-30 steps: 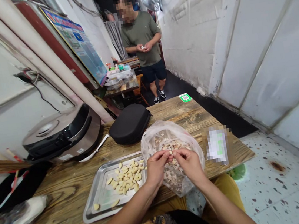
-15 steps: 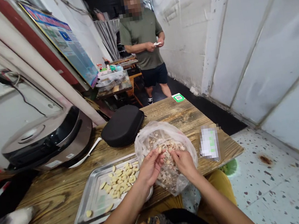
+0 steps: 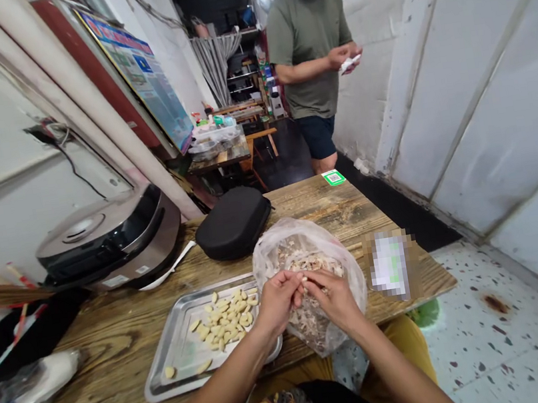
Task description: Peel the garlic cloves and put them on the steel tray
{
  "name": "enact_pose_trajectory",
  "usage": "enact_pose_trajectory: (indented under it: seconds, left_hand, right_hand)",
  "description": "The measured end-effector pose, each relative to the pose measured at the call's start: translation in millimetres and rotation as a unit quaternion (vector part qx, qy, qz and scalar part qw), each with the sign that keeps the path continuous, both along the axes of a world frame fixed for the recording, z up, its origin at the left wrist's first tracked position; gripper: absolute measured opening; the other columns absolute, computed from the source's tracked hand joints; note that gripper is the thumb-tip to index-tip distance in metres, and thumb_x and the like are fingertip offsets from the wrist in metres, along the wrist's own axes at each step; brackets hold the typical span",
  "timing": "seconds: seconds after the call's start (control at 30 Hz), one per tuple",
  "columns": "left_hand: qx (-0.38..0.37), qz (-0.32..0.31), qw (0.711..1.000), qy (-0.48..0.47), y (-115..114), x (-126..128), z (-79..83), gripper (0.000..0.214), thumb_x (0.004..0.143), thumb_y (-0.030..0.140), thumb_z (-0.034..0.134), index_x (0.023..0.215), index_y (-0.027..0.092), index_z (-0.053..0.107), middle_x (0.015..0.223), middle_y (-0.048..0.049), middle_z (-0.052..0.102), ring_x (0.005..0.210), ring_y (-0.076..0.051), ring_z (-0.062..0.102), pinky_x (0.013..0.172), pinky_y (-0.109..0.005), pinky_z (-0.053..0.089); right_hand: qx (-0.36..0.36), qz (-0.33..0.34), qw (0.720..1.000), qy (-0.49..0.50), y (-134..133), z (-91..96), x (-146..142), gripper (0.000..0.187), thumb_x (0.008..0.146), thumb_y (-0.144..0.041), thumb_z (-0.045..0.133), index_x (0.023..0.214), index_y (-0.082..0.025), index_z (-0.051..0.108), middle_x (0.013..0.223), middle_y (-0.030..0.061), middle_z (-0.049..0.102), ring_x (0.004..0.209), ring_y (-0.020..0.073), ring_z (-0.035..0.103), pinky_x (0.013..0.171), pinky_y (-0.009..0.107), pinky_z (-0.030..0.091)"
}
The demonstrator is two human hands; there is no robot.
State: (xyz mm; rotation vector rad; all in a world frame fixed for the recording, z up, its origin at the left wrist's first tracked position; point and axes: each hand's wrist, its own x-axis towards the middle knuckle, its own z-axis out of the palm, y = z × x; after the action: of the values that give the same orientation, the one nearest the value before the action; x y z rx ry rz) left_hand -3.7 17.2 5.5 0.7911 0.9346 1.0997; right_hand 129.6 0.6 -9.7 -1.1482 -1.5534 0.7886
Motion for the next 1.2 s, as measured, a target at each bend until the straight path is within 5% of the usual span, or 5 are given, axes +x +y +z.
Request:
enact_pose_trajectory:
  seconds: [0.23,0.47,0.73,0.9,1.2]
  left_hand:
    - [0.077,-0.015,0.990,0.118,-1.2,1.1,-2.6,0.041,0.081,0.053,0.046,0.064,0.016,0.050,0.047,0.0051,0.046,0.035,-0.005,0.032,0.038,-0.019,0.021]
    - [0.255,-0.082,0.920,0.285,-4.8,-7.7,11.1,0.045,0.086,0.047,0.038,0.059,0.017,0.057,0.054,0.0004,0.050,0.052,-0.013,0.042,0.051,-0.022,0.029]
    - [0.246,-0.060,0.920,0.299,-12.1,-7.9,17.3,0.041,0.085,0.046,0.041,0.059,0.019,0.057,0.053,0.0002,0.055,0.056,-0.015,0.049,0.060,-0.024,0.033]
    - [0.253,0.031,0.901,0.350,-24.9,-2.3,7.8,0.031,0.088,0.036,0.037,0.068,0.019,0.053,0.062,0.0004,0.053,0.060,-0.015,0.049,0.060,-0.024,0.033]
    - [0.426,0.056,0.733,0.527,-23.9,2.3,-6.3,0.026,0.091,0.022,0.029,0.072,0.020,0.046,0.063,-0.0021,0.050,0.060,-0.017,0.048,0.059,-0.027,0.034]
  right_hand:
    - [0.011,-0.073,0.995,0.066,-10.7,-4.8,-14.4,0.018,0.080,-0.031,0.057,0.092,-0.023,0.068,0.085,0.0047,0.067,0.075,0.0178,0.061,0.070,0.031,0.050]
    - [-0.025,-0.058,0.994,0.090,-23.2,9.1,-14.0,0.018,0.082,-0.033,0.054,0.091,-0.021,0.065,0.082,0.0042,0.064,0.070,0.0156,0.058,0.061,0.027,0.047]
    - [-0.121,-0.003,0.973,0.199,-22.3,12.7,-26.0,0.022,0.082,-0.043,0.052,0.082,-0.021,0.053,0.057,-0.0050,0.049,0.049,0.0101,0.046,0.049,0.022,0.039]
    - [-0.057,-0.073,0.989,0.114,-29.4,15.7,-35.8,0.019,0.085,-0.038,0.048,0.088,-0.021,0.056,0.075,0.0007,0.059,0.069,0.0138,0.055,0.063,0.025,0.043]
    - [-0.158,-0.102,0.946,0.262,-23.6,22.9,-40.5,0.026,0.077,-0.044,0.053,0.068,-0.021,0.046,0.055,-0.0056,0.047,0.047,0.0087,0.041,0.044,0.021,0.033]
